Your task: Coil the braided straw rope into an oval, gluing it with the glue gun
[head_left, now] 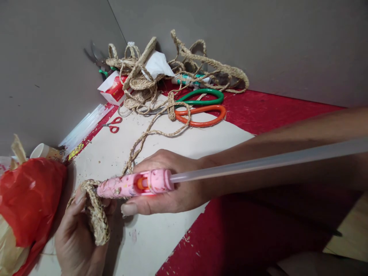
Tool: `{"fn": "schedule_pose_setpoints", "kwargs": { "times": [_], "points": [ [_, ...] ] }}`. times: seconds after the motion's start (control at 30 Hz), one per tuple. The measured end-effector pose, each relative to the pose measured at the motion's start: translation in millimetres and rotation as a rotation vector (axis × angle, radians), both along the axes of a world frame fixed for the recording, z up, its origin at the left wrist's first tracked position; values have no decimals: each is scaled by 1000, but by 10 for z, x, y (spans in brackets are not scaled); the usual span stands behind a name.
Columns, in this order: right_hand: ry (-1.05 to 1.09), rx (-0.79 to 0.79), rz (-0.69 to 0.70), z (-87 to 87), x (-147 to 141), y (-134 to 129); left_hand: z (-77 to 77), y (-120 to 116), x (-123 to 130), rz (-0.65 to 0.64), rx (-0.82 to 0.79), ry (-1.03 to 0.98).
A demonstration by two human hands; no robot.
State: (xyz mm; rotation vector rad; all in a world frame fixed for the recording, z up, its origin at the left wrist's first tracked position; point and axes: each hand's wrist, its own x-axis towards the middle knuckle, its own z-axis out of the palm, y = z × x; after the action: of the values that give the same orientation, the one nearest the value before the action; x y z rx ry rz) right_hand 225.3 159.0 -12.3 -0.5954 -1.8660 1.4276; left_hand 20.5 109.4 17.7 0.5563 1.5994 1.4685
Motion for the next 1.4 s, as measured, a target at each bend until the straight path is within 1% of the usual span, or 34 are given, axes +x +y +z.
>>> {"fn": "schedule_pose_setpoints", "kwargs": {
  "times": [0.17,0.33,0.43,0.5,0.57,0.63,0.73,0.8,0.9,1.03,1.13,1.3,1.4],
  "points": [
    [27,13,7,-8,-3,-4,14,-4,8,-4,-23,18],
    [5,3,-1,14,-6,-7,15,34,21,103,-7,20],
    [0,4,1,30,-1,-16,26,59,46,131,9,-45],
    [5,5,6,27,1,-19,37,74,65,175,22,-82],
    [11,4,9,14,-2,-18,44,82,69,192,25,-94],
    [19,2,13,2,-9,-16,40,81,45,165,11,-80],
    [34,1,14,-2,-20,-16,17,65,-23,63,1,-60],
    [22,-2,11,6,-20,-22,2,59,-57,41,-1,-64],
    [10,-14,19,17,-14,-36,-5,64,-67,81,-11,-69],
    [24,-40,27,8,-3,-48,-10,74,-77,95,-24,-60],
    [33,-37,26,-1,6,-48,-27,75,-120,77,-12,-65],
    [28,-49,64,9,6,-53,-57,89,-165,54,1,-52],
    [28,-19,50,3,-5,-61,-67,103,-158,46,-3,-24]
  ]
}}
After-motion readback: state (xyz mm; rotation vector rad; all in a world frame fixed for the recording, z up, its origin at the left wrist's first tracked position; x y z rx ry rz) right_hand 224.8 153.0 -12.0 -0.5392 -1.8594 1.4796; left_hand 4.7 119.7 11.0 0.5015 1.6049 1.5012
